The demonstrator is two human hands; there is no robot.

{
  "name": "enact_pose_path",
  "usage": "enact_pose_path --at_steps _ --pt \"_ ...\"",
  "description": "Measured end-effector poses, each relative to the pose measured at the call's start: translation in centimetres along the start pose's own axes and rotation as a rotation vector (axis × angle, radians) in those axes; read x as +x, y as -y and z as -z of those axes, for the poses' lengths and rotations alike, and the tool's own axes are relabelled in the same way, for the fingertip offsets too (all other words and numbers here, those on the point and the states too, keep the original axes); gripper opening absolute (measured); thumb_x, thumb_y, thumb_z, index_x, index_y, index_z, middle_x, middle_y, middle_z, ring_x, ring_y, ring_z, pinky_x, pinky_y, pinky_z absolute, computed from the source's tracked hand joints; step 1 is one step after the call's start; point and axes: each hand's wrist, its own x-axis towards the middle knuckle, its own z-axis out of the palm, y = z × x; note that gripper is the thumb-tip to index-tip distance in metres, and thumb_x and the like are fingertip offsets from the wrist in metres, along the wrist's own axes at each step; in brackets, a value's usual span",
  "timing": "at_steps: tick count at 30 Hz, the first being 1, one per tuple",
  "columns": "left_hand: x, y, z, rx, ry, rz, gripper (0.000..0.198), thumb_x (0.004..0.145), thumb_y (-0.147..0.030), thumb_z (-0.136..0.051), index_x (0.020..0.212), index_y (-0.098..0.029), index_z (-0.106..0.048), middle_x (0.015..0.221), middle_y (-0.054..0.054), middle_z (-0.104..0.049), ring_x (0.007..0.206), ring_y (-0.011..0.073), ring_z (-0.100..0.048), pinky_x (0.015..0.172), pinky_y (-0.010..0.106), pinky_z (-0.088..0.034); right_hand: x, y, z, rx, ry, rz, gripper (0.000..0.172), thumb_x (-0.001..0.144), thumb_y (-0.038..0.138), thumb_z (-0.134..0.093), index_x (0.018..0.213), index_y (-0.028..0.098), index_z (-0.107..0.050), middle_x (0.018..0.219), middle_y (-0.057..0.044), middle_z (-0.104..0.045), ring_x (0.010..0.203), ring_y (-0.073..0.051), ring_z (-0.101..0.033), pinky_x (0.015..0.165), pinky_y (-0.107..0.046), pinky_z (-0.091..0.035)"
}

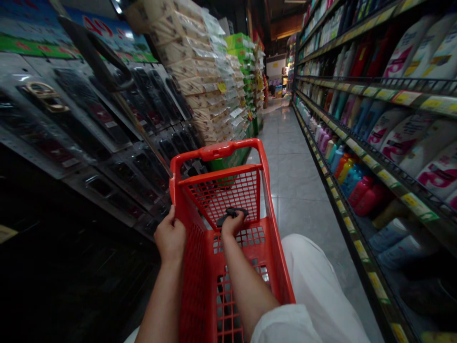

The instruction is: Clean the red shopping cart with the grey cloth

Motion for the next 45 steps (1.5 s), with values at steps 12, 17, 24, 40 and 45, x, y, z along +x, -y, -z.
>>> enact_pose_path --at_steps 12,17,24,40,45 --pt "0.1 0.4 -0.4 -0.073 -0.01 0.009 0.049 0.082 -0.006 -0.047 0.126 -0.018 -0.065 0.124 0.01 -0.065 0.113 0.0241 -0.065 0.096 0.029 -0.049 -1.2 1.4 2.3 -0.291 0.264 0.208 0.046 0.069 0.0 -0.049 0.104 0.025 -0.067 0.124 -0.005 -0.052 0.107 -0.02 -0.056 0.083 -0.028 -0.044" --pt "-0.1 0.2 -0.4 -0.06 -0.011 0.023 0.048 0.082 -0.006 -0.047 0.126 -0.016 -0.065 0.122 0.012 -0.066 0.107 0.024 -0.068 0.095 0.029 -0.049 -3.4 -0.3 1.6 -0.337 0.417 0.115 0.042 0.069 0.002 -0.049 0.098 0.024 -0.071 0.106 -0.004 -0.061 0.094 -0.018 -0.061 0.078 -0.026 -0.045" --pt "-0.3 0.2 -0.3 -0.057 -0.013 0.024 0.05 0.081 -0.004 -0.048 0.126 -0.017 -0.065 0.12 0.012 -0.067 0.106 0.0238 -0.069 0.092 0.028 -0.051 -3.7 6.3 -1.4 -0.008 0.49 0.124 0.049 0.071 0.007 -0.051 0.112 0.024 -0.07 0.107 -0.003 -0.069 0.1 -0.019 -0.063 0.09 -0.028 -0.048" --pt "-0.1 0.9 -0.5 -0.147 -0.025 0.025 0.047 0.084 -0.006 -0.047 0.128 -0.015 -0.064 0.123 0.011 -0.067 0.117 0.0215 -0.063 0.103 0.031 -0.045 -1.9 10.4 -0.5 0.046 0.66 0.37 0.058 0.069 0.002 -0.051 0.115 0.029 -0.071 0.124 0.001 -0.067 0.109 -0.02 -0.061 0.099 -0.033 -0.048" --pt "0.4 1.9 -1.0 -0.278 -0.031 0.011 0.044 0.087 -0.009 -0.045 0.126 -0.013 -0.064 0.127 0.009 -0.066 0.12 0.0176 -0.061 0.106 0.029 -0.043 -1.9 13.9 -2.0 0.361 0.761 0.5 0.077 0.069 0.002 -0.05 0.141 0.029 -0.051 0.133 0.0 -0.062 0.121 -0.017 -0.058 0.107 -0.031 -0.042"
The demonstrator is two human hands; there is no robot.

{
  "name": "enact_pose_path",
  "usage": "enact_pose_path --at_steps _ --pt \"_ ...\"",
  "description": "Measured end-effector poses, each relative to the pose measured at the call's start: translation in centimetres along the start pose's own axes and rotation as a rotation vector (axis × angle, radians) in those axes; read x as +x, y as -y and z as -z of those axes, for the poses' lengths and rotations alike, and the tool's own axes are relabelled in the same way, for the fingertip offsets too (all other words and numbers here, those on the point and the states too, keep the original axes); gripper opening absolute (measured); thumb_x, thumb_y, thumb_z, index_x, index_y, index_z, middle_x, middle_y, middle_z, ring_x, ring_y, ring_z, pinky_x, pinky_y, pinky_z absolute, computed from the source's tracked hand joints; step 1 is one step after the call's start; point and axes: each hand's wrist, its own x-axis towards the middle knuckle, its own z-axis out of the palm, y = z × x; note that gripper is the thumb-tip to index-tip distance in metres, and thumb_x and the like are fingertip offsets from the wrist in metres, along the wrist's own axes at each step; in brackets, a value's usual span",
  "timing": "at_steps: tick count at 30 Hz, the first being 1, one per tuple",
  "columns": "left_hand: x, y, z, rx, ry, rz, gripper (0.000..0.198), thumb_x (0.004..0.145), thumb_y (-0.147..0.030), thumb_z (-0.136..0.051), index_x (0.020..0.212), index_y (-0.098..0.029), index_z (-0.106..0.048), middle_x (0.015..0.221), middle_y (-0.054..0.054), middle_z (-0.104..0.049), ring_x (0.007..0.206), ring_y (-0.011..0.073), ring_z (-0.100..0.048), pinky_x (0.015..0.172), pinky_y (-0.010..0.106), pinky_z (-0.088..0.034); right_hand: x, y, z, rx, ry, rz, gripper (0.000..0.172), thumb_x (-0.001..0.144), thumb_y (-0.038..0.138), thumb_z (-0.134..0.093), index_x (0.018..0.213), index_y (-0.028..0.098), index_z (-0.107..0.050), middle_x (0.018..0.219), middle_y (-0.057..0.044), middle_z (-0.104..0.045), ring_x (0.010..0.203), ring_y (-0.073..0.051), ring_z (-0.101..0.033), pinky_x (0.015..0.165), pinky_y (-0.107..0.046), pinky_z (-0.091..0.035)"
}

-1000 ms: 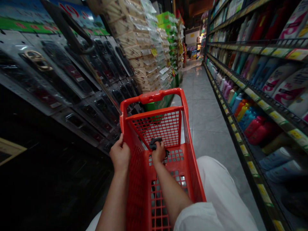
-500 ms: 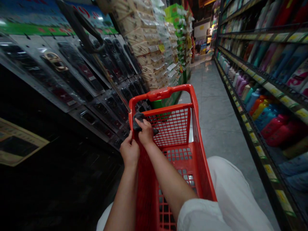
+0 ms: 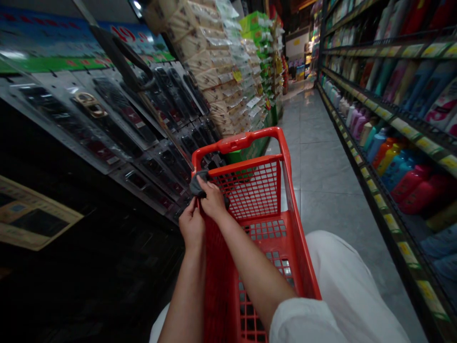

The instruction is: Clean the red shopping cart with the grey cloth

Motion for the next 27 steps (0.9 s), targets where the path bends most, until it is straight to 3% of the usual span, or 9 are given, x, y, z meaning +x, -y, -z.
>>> enact_pose_path --at_steps 3,6,9,11,14,16,24,27 --pt "0.2 0.2 0.0 -0.029 -0.008 0.018 0.044 0.087 -0.008 -0.045 0.125 -0.014 -0.065 0.127 0.008 -0.066 0.12 0.0161 -0.061 0.106 0.029 -0.042 -1.4 -1.5 -1.0 0.072 0.01 -0.006 0.078 0.066 -0.001 -0.047 0.138 0.027 -0.054 0.137 -0.001 -0.059 0.125 -0.016 -0.055 0.109 -0.03 -0.04" --pt "0.1 0.0 0.1 -0.007 -0.023 0.042 0.044 0.087 -0.008 -0.045 0.125 -0.013 -0.065 0.127 0.008 -0.066 0.119 0.0164 -0.062 0.106 0.029 -0.043 -4.4 -3.5 -1.9 0.007 -0.056 -0.156 0.076 0.063 -0.003 -0.046 0.133 0.025 -0.06 0.132 -0.002 -0.063 0.125 -0.017 -0.055 0.112 -0.034 -0.038" --pt "0.1 0.0 0.2 0.009 -0.036 0.029 0.043 0.086 -0.009 -0.045 0.124 -0.014 -0.066 0.126 0.007 -0.067 0.118 0.0165 -0.062 0.105 0.029 -0.044 -5.6 -3.5 -2.4 0.0 -0.145 -0.304 0.07 0.064 -0.002 -0.046 0.126 0.023 -0.065 0.127 -0.003 -0.066 0.122 -0.017 -0.058 0.11 -0.034 -0.041" --pt "0.1 0.1 0.2 0.004 -0.043 0.016 0.042 0.087 -0.011 -0.046 0.123 -0.014 -0.066 0.125 0.008 -0.068 0.117 0.0173 -0.063 0.104 0.029 -0.044 -4.7 -2.3 -2.4 0.088 -0.147 -0.253 0.066 0.066 -0.001 -0.047 0.125 0.023 -0.066 0.129 -0.002 -0.065 0.122 -0.016 -0.058 0.109 -0.031 -0.041" --pt "0.1 0.2 0.2 -0.017 -0.044 -0.001 0.041 0.087 -0.017 -0.047 0.123 -0.015 -0.066 0.122 0.008 -0.069 0.115 0.0185 -0.064 0.103 0.03 -0.046 -2.5 -0.5 -2.1 0.23 -0.069 -0.057 0.065 0.07 0.003 -0.049 0.129 0.027 -0.063 0.136 0.001 -0.061 0.125 -0.014 -0.056 0.11 -0.029 -0.039" --pt "0.1 0.2 0.2 -0.024 -0.046 -0.006 0.041 0.087 -0.017 -0.047 0.124 -0.016 -0.067 0.121 0.008 -0.07 0.115 0.0186 -0.065 0.102 0.03 -0.046 -2.0 -0.6 -2.0 0.288 -0.036 -0.026 0.067 0.07 0.004 -0.049 0.132 0.027 -0.06 0.139 0.002 -0.058 0.127 -0.012 -0.054 0.111 -0.028 -0.038" --pt "0.2 0.6 0.3 0.012 -0.078 0.022 0.041 0.086 -0.016 -0.047 0.122 -0.015 -0.067 0.123 0.008 -0.068 0.114 0.0186 -0.065 0.1 0.03 -0.048 -8.8 -8.2 -2.9 0.167 -0.057 -0.265 0.077 0.058 0.001 -0.041 0.128 0.024 -0.063 0.131 0.0 -0.064 0.123 -0.013 -0.058 0.109 -0.031 -0.041" --pt "0.3 0.8 0.3 -0.012 -0.085 0.016 0.042 0.085 -0.016 -0.048 0.122 -0.012 -0.066 0.122 0.01 -0.068 0.114 0.0199 -0.065 0.101 0.031 -0.048 -11.2 -9.8 -2.4 -0.002 -0.057 -0.399 0.067 0.06 0.0 -0.047 0.118 0.026 -0.07 0.116 -0.001 -0.072 0.112 -0.016 -0.064 0.102 -0.033 -0.046"
